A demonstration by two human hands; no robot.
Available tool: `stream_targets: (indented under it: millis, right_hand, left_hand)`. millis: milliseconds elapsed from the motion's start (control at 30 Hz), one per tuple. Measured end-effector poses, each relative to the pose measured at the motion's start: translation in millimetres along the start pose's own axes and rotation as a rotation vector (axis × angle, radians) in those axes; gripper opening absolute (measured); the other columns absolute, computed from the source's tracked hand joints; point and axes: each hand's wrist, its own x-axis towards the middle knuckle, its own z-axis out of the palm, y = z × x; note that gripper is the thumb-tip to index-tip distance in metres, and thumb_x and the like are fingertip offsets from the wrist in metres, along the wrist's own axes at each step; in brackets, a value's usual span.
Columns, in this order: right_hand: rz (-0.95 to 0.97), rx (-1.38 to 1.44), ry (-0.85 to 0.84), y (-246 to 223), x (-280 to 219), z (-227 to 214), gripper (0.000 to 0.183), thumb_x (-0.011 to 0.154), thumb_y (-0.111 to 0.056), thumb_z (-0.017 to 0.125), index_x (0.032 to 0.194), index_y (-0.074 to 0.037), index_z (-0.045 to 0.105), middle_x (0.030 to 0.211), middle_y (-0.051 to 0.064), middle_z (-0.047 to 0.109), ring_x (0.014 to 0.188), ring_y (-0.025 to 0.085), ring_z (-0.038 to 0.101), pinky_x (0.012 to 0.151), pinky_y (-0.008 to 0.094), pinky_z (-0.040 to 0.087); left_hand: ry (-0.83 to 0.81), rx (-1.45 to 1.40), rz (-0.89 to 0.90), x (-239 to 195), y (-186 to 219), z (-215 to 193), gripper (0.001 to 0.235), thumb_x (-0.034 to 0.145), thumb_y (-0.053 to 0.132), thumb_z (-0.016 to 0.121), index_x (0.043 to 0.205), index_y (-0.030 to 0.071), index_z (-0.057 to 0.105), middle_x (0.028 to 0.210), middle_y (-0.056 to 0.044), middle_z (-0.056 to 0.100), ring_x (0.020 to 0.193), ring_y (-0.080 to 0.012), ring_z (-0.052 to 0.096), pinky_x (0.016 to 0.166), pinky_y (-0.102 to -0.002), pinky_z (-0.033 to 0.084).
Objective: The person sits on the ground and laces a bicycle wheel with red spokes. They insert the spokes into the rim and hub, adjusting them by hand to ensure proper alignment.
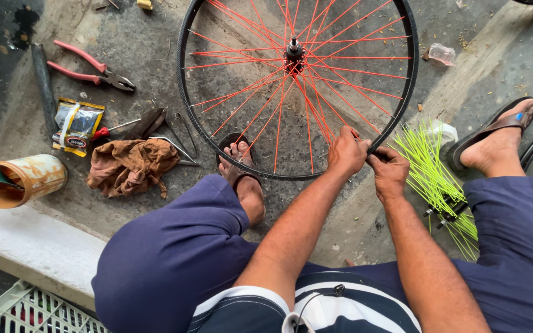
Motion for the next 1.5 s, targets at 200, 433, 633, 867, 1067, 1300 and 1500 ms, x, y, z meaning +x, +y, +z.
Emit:
stream_targets:
  millis: [200, 433, 633, 867, 1067, 1300, 1500]
  right_hand:
    - [-0.009, 0.104, -0.032, -2, 3, 2, 0.022, 0.088, 0.011, 0.073, 0.109, 0.007, 0.070, 0.101, 0.011, 0.075, 0.090, 0.017, 0.073, 0.088, 0.030, 0.063]
    - [0.029, 0.155, -0.016, 1, -12, 4, 0.029, 0.087, 0.011, 0.074, 0.115, 0.005, 0.067, 0.107, 0.011, 0.074, 0.095, 0.017, 0.073, 0.091, 0.031, 0.061]
    - [0.087, 0.132, -0.054, 5, -38, 24, 0.025, 0.085, 0.009, 0.076, 0.107, 0.003, 0.066, 0.103, 0.009, 0.073, 0.092, 0.017, 0.072, 0.088, 0.033, 0.063]
    - [0.028, 0.021, 0.018, 4, -46, 39, 0.022, 0.088, 0.006, 0.078, 0.107, 0.006, 0.067, 0.100, 0.010, 0.072, 0.088, 0.016, 0.070, 0.083, 0.032, 0.061]
    - [0.146, 0.180, 0.090, 17, -41, 36, 0.016, 0.090, 0.004, 0.073, 0.105, 0.006, 0.068, 0.098, 0.010, 0.073, 0.084, 0.019, 0.073, 0.080, 0.034, 0.066]
    - [0.184, 0.047, 0.205, 18, -28, 22, 0.019, 0.093, 0.008, 0.067, 0.111, 0.006, 0.062, 0.093, 0.014, 0.071, 0.073, 0.022, 0.069, 0.068, 0.035, 0.061]
    - [0.348, 0.320, 0.062, 0, -7, 19, 0.019, 0.098, 0.000, 0.063, 0.116, 0.000, 0.067, 0.099, 0.007, 0.073, 0.080, 0.020, 0.072, 0.072, 0.035, 0.062]
  left_hand:
    - [0.019, -0.153, 0.117, 8, -5, 4, 0.045, 0.084, 0.030, 0.077, 0.118, 0.006, 0.059, 0.102, -0.011, 0.074, 0.101, -0.0287, 0.072, 0.089, -0.042, 0.055]
    - [-0.013, -0.278, 0.104, 15, -10, 9, 0.047, 0.079, 0.025, 0.078, 0.118, 0.007, 0.059, 0.103, -0.009, 0.075, 0.100, -0.0275, 0.073, 0.089, -0.040, 0.056]
    - [0.021, -0.129, 0.104, 13, -6, 5, 0.048, 0.082, 0.028, 0.082, 0.118, 0.007, 0.058, 0.104, -0.011, 0.074, 0.102, -0.0287, 0.071, 0.089, -0.041, 0.054]
    - [0.036, -0.067, 0.063, 6, 5, -5, 0.049, 0.082, 0.029, 0.083, 0.119, 0.007, 0.058, 0.103, -0.012, 0.073, 0.100, -0.0291, 0.070, 0.088, -0.041, 0.053]
    - [-0.043, -0.229, 0.057, 4, 2, -10, 0.048, 0.081, 0.023, 0.078, 0.121, 0.010, 0.056, 0.100, -0.006, 0.077, 0.096, -0.0239, 0.074, 0.086, -0.039, 0.056]
    - [0.022, -0.132, 0.042, 4, 8, -7, 0.043, 0.080, 0.022, 0.081, 0.115, 0.008, 0.060, 0.099, -0.008, 0.076, 0.097, -0.0250, 0.073, 0.087, -0.040, 0.055]
    - [-0.031, 0.144, -0.032, -5, 38, -41, 0.038, 0.086, 0.037, 0.080, 0.107, 0.008, 0.069, 0.108, -0.018, 0.071, 0.103, -0.0365, 0.068, 0.087, -0.047, 0.053]
